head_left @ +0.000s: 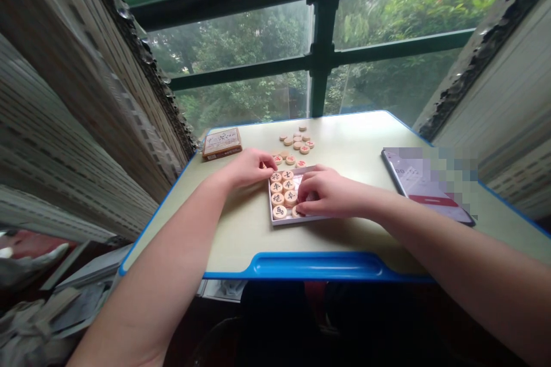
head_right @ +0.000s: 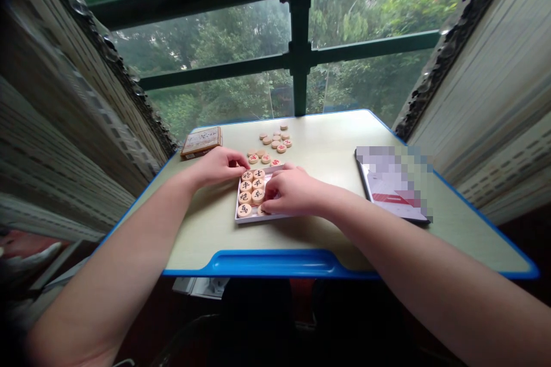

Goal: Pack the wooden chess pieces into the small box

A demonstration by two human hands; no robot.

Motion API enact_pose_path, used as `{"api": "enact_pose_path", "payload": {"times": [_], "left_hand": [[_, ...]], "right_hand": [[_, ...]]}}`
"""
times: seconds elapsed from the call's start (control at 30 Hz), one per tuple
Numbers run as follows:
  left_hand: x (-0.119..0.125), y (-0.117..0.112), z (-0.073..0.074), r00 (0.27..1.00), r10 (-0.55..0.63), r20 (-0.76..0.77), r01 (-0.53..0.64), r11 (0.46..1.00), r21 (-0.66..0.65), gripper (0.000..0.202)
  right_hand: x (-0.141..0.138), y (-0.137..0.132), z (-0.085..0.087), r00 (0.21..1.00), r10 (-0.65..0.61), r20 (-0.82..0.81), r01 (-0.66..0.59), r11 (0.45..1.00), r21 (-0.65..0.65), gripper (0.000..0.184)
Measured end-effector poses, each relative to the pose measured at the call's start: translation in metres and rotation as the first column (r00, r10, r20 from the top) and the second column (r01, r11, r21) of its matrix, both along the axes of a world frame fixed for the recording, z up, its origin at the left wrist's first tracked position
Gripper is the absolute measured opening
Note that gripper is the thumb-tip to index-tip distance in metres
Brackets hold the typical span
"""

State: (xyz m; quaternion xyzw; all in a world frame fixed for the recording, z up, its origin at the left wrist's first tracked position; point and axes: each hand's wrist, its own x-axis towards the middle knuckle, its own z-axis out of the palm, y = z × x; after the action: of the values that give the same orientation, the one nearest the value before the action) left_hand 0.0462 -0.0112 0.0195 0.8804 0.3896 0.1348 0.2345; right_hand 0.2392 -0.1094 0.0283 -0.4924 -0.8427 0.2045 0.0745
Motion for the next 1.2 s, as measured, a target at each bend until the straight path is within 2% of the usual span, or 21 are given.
{"api": "enact_pose_path", "payload": {"times": [0.33,0.53,0.67,0.9,1.2], "left_hand": [[0.0,0.001,-0.001,1.0,0.0,0.0,0.0,1.0,0.006,0.021],[-0.001,0.001,-0.002,1.0,0.007,0.002,-0.007,1.0,-0.013,0.021],[0.0,0.001,-0.001,1.0,0.006,-0.003,-0.006,1.0,0.003,0.02],[0.0,0.002,-0.002,1.0,0.0,-0.003,0.0,1.0,0.006,0.022],[-0.001,0.004,-0.003,1.0,-0.01,-0.015,0.01,1.0,0.002,0.022]], "right_hand": [[0.001,-0.001,-0.002,1.0,-0.022,0.0,0.022,1.0,0.019,0.023],[0.004,-0.003,0.005,0.999,0.028,0.04,-0.026,0.999,-0.036,0.021],[0.003,-0.004,0.008,0.996,0.01,0.086,-0.005,0.998,-0.061,0.024],[-0.002,-0.002,0.001,0.996,-0.051,0.073,0.055,0.997,-0.051,0.029],[-0.006,-0.003,-0.001,0.996,-0.031,0.08,0.034,0.999,-0.036,0.025]]}}
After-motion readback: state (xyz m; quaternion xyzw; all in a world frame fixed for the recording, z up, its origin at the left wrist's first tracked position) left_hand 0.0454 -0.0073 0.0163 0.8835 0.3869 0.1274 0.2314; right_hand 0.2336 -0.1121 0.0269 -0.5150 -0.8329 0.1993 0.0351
